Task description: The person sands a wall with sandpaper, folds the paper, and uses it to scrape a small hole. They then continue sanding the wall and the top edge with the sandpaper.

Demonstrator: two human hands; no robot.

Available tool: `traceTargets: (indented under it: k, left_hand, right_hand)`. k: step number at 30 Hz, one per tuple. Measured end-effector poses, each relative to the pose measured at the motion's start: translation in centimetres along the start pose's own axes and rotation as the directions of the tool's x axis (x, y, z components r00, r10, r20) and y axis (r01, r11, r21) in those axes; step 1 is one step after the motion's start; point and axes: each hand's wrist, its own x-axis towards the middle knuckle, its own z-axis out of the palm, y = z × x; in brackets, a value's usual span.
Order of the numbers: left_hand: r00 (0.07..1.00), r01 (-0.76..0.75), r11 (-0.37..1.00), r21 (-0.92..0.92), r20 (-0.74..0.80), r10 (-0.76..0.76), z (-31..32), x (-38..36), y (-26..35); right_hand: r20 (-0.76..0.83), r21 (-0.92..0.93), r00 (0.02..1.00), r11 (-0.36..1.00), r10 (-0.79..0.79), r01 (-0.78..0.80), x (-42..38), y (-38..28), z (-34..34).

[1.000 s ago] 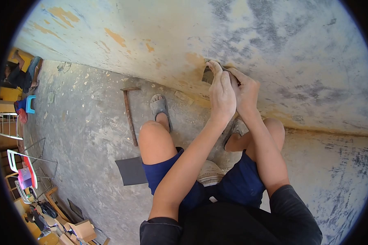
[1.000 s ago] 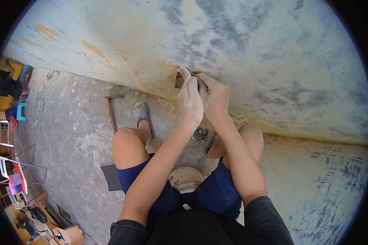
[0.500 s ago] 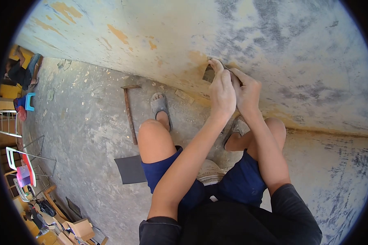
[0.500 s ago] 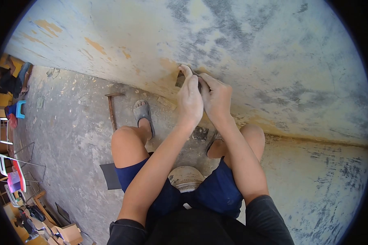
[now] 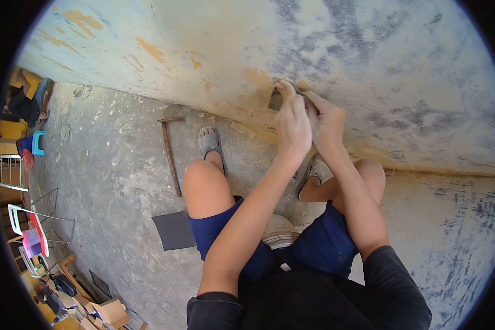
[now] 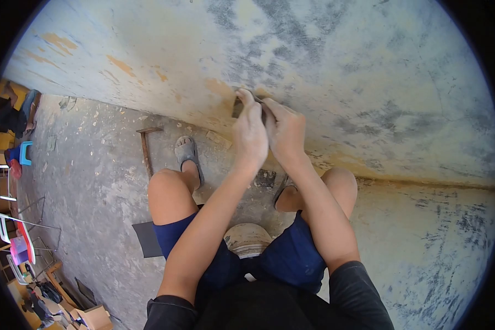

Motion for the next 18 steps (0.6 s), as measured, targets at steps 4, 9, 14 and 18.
traceTargets:
  k: [4, 9, 14, 18]
  left_hand:
    - [0.994, -0.107, 0.994, -0.018, 0.023, 0.108, 0.9, -0.1, -0.2]
    - [0.99, -0.086, 0.992, -0.089, -0.119, 0.075, -1.8, 1.9, 0.4]
    - [0.99, -0.072, 0.994, -0.077, -0.126, 0.062, -1.3, 1.9, 0.0]
    - [0.996, -0.04, 0.998, -0.041, -0.078, 0.037, -0.4, 0.8, 0.1]
  right_hand:
    - [0.002, -0.009, 0.998, 0.998, 0.069, -0.069, 0.2, 0.3, -0.2]
    - [0.011, 0.1, 0.998, 0.994, -0.055, 0.053, 1.7, -0.5, 2.9]
    - [0.045, 0.045, 0.997, 0.997, -0.066, 0.064, 0.6, 0.7, 1.8]
    - [0.013, 0.064, 1.0, 0.998, 0.011, -0.012, 0.2, 0.6, 0.9]
